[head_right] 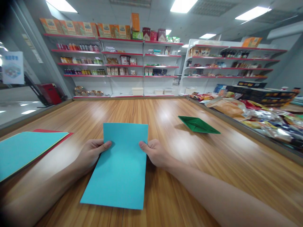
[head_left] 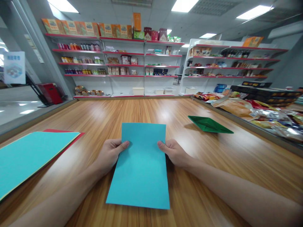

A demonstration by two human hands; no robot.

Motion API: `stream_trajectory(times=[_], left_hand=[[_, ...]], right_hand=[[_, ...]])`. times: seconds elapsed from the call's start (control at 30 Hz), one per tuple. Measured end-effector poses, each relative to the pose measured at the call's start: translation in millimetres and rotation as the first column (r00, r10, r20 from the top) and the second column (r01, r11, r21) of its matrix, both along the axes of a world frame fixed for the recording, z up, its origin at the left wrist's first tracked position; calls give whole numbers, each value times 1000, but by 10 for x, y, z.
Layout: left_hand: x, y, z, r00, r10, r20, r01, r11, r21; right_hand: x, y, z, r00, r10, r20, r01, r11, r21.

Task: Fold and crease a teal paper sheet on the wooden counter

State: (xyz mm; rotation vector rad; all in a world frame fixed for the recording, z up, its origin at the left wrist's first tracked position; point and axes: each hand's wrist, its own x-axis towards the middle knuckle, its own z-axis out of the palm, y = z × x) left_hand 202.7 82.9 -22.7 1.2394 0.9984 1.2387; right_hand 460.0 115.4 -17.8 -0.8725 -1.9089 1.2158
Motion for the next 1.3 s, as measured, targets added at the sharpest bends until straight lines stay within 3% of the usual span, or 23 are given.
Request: stream_trajectory(times=[0.23,1.13,1.3], left_hand=[[22,24,-7,984,116,133,-115,993,-11],[63,24,59,929,231,289,-228,973,-44],[81,10,101,929,210,303,-203,978,-54]], right_hand=[[4,-29,46,996,62,58,-64,997,34],[10,-71,106,981,103,166,-123,986,116],[11,-77,95,984,82,157,-103,986,132]])
